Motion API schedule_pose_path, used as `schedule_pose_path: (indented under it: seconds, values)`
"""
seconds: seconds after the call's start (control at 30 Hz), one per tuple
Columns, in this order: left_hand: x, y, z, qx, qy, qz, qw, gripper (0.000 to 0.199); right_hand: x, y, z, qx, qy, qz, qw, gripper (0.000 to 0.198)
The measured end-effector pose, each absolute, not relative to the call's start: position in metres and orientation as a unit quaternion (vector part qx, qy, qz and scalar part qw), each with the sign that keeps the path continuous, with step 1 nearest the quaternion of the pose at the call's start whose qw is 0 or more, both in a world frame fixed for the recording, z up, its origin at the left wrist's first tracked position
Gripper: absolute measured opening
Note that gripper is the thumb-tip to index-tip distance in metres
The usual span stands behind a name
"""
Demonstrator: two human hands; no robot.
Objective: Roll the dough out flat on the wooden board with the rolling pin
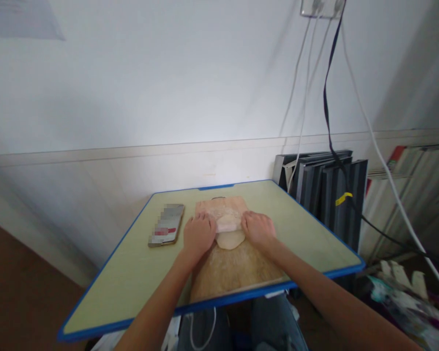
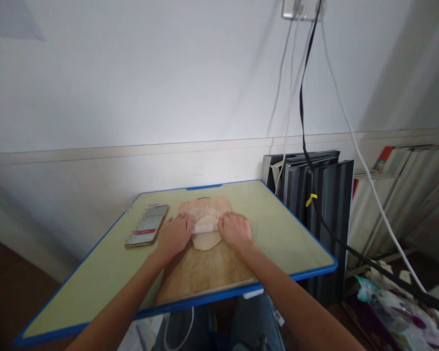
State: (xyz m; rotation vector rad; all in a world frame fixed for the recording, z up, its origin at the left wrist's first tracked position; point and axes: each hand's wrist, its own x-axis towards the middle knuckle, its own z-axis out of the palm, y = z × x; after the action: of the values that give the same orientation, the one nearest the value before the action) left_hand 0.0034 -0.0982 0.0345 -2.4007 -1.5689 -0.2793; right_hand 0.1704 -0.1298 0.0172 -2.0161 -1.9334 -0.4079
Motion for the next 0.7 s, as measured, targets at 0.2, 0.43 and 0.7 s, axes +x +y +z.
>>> schedule_pose_path:
  seconds: [0.2, 0.43, 0.7]
  values:
    - [-0.002, -0.109, 0.035, -0.834, -0.522, -0.094, 0.151, 0.035, 0.173, -0.148, 0.016, -0.681, -0.699, -0.143, 0.164, 0.040]
    - [0.011, -0.085, 0.047, -0.824, -0.555, -0.001, 0.118, 0.037, 0.167, -0.109, 0.032, -0.742, -0.655, -0.087, 0.111, 0.043]
    - [-0.004, -0.116, 0.031, -0.834, -0.521, -0.114, 0.143, 0.039, 0.171, -0.159, 0.015, -0.682, -0.702, -0.125, 0.164, 0.039]
